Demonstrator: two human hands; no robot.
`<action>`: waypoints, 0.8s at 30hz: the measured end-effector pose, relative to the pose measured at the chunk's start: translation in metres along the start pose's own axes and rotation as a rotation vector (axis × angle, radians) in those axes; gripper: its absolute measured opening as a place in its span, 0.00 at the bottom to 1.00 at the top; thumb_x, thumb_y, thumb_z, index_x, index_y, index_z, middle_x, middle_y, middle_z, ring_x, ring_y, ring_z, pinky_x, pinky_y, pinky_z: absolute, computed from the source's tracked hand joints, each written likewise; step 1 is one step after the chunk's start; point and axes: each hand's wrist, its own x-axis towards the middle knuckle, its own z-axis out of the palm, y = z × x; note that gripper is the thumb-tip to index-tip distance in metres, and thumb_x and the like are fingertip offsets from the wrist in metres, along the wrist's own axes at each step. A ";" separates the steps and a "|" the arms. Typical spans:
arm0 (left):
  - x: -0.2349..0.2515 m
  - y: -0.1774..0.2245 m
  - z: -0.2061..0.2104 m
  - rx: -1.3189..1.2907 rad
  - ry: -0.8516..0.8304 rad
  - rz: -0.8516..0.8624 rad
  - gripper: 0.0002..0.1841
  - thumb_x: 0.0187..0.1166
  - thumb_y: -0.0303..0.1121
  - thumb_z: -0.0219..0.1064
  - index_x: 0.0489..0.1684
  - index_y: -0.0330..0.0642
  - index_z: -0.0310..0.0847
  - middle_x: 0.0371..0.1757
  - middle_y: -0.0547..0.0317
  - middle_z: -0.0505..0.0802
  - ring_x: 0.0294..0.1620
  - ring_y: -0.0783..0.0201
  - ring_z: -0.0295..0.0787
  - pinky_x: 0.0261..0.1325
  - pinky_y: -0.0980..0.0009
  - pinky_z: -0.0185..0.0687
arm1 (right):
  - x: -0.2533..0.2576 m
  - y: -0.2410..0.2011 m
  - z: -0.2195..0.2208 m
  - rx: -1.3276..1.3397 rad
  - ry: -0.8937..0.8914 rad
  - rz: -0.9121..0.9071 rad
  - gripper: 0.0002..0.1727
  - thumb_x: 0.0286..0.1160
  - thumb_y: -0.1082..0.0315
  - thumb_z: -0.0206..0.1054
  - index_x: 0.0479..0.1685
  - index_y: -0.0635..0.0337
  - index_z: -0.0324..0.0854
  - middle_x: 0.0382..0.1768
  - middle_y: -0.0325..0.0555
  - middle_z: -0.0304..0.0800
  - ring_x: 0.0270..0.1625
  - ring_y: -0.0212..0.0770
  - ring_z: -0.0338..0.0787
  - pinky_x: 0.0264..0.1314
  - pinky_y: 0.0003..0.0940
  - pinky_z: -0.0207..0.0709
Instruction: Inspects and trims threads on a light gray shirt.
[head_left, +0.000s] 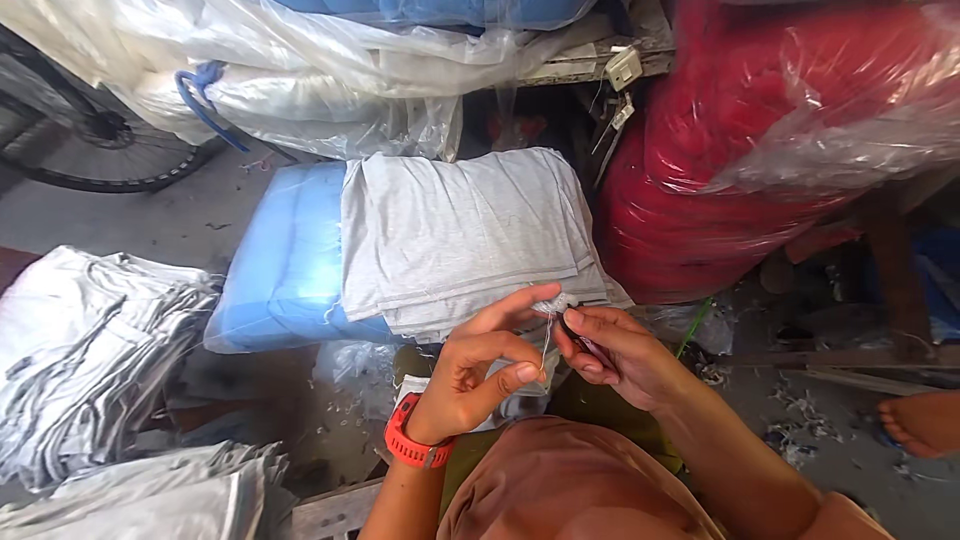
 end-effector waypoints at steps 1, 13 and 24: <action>-0.001 0.000 0.000 0.000 0.004 0.001 0.13 0.89 0.40 0.62 0.42 0.44 0.89 0.81 0.56 0.82 0.78 0.61 0.80 0.79 0.63 0.77 | -0.001 0.001 0.001 -0.012 0.011 -0.008 0.20 0.92 0.62 0.48 0.32 0.53 0.83 0.18 0.20 0.76 0.18 0.10 0.68 0.19 0.06 0.58; -0.001 0.001 0.001 0.112 -0.030 -0.009 0.14 0.88 0.40 0.63 0.43 0.40 0.89 0.77 0.50 0.84 0.78 0.59 0.80 0.79 0.60 0.78 | -0.001 0.002 0.008 -0.021 0.033 0.008 0.19 0.92 0.62 0.46 0.35 0.52 0.80 0.19 0.21 0.74 0.17 0.11 0.66 0.19 0.06 0.57; -0.001 -0.007 -0.003 0.079 -0.013 -0.016 0.14 0.89 0.40 0.62 0.41 0.40 0.89 0.77 0.52 0.85 0.74 0.63 0.83 0.76 0.64 0.80 | -0.009 0.008 0.004 -0.156 0.054 -0.153 0.18 0.93 0.59 0.49 0.38 0.51 0.83 0.22 0.18 0.77 0.22 0.10 0.69 0.23 0.06 0.58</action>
